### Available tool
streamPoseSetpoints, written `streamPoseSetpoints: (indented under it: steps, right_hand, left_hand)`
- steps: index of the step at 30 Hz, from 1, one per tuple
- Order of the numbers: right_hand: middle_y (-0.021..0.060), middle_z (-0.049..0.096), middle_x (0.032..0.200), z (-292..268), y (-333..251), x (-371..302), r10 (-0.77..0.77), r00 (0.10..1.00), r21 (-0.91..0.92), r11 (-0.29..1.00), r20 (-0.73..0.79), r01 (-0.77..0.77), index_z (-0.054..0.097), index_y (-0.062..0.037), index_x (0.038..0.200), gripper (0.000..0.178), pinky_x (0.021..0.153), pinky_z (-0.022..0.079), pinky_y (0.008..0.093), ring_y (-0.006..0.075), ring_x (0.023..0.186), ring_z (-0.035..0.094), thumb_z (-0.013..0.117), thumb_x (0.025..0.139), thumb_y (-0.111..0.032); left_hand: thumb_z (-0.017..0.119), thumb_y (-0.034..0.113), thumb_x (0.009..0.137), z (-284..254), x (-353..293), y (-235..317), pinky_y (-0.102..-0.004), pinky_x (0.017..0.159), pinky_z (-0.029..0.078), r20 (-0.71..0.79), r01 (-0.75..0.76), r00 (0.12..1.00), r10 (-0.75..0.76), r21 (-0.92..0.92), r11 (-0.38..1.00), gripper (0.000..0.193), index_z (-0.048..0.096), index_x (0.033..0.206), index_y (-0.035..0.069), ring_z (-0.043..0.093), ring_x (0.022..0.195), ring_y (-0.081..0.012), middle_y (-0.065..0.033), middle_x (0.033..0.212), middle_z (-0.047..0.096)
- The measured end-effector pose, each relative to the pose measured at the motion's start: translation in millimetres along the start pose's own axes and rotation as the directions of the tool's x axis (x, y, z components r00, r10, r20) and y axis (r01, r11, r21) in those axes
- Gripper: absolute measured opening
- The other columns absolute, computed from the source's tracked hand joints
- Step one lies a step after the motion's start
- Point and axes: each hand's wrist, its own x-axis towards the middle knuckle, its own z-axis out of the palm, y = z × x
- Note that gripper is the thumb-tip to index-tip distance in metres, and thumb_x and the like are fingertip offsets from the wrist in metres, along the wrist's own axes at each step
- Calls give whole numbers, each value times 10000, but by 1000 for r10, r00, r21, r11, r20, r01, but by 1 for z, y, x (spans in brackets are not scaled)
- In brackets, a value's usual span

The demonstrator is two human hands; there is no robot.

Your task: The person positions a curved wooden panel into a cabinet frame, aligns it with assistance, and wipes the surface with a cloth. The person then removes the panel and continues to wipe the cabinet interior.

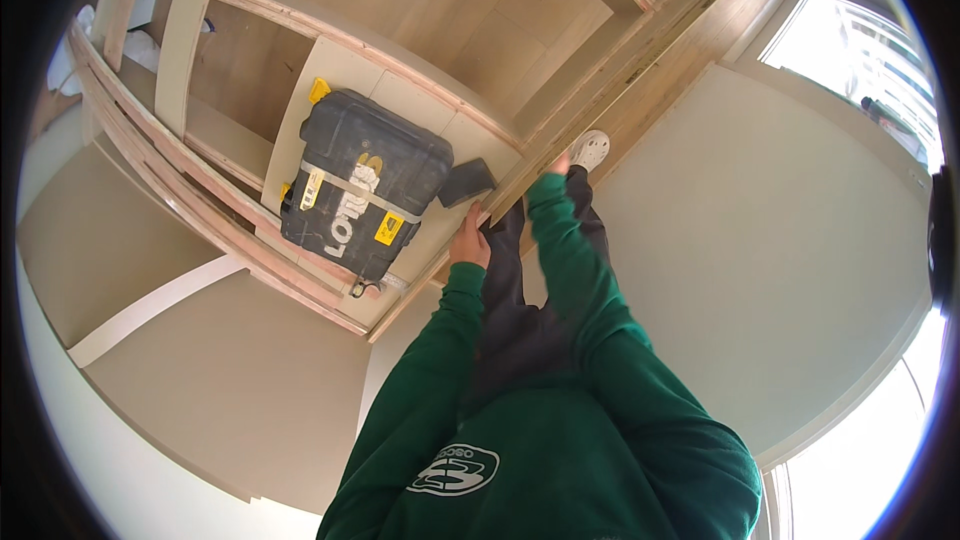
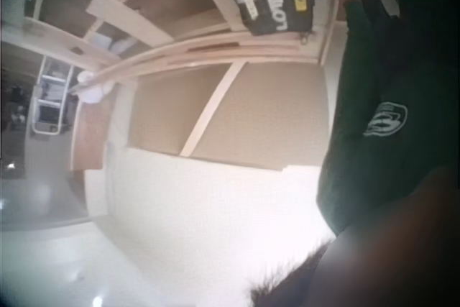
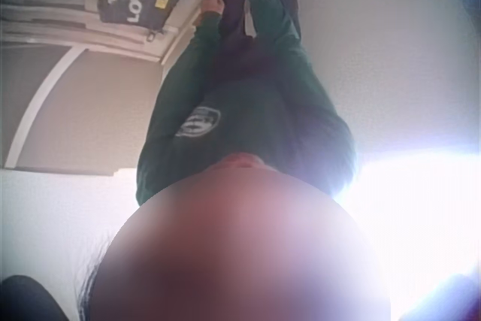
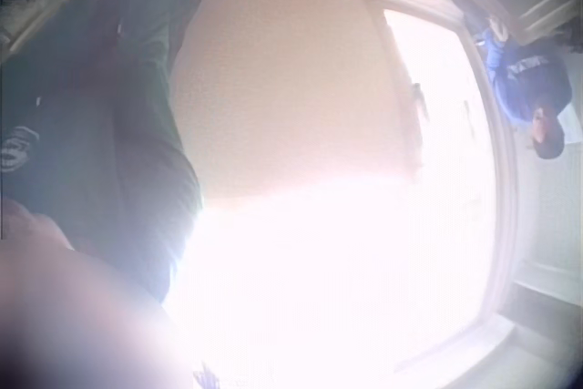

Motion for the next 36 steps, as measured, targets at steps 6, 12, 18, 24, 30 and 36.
streamPoseSetpoints:
  steps: [6, 12, 18, 24, 30, 36]
  right_hand:
    - [123, 546, 1272, -10, 5, -8, 106, 972, -155, 978, -209, -140, 484, -48, 1318, 575, 954, 457, 417, 312, 1118, 534, 401, 957, -488]
    - [171, 123, 1561, 66, -204, 87, -42, 987, -321, 943, 154, 90, 121, -5, 1488, 996, 1139, 40, 518, 329, 1439, 104, 237, 850, -762]
    - [128, 107, 1572, -25, -204, 68, -139, 962, -325, 944, -234, 57, 144, -34, 1491, 884, 1125, 27, 554, 305, 1445, 83, 206, 893, -681]
    - [133, 218, 1541, -30, -13, 30, 386, 922, 94, 917, 20, -387, 235, -46, 1473, 880, 1144, 122, 454, 323, 1414, 191, 287, 878, -692]
    - [76, 57, 1587, -129, -82, -4, 381, 818, -157, 861, -432, -484, 97, -85, 1508, 1003, 1126, -27, 555, 233, 1462, 28, 186, 812, -802]
    - [103, 185, 1558, -94, 70, -8, 402, 835, 95, 913, -377, -396, 173, -66, 1494, 1003, 1139, 105, 500, 264, 1431, 166, 268, 812, -796]
  left_hand:
    - [427, 3, 887, -14, 15, -8, -419, 840, 492, 96, -9, 995, 20, -108, 994, 396, 467, 1269, 99, 593, 1033, -384, -156, 1133, 643]
    - [394, 32, 927, -13, 16, -15, -361, 874, 483, 146, 64, 989, -40, -166, 984, 368, 458, 1283, 100, 601, 1056, -353, -133, 1170, 638]
    - [391, 11, 914, -13, 8, -11, -349, 891, 477, 154, 122, 983, -96, -171, 978, 417, 448, 1311, 129, 600, 1086, -319, -95, 1197, 634]
    - [404, 4, 903, -13, 9, -2, -359, 892, 474, 116, 109, 989, -94, -127, 986, 421, 461, 1300, 132, 605, 1063, -316, -64, 1216, 627]
    - [437, 62, 913, -10, -13, -1, -406, 870, 475, -49, 108, 992, -115, -129, 986, 353, 469, 1264, 53, 599, 1025, -347, -150, 1178, 620]
    - [508, 310, 912, 11, -83, 9, -472, 884, 458, 101, 347, 928, -359, 119, 930, 473, 417, 1269, 13, 551, 1044, -417, -236, 1174, 549]
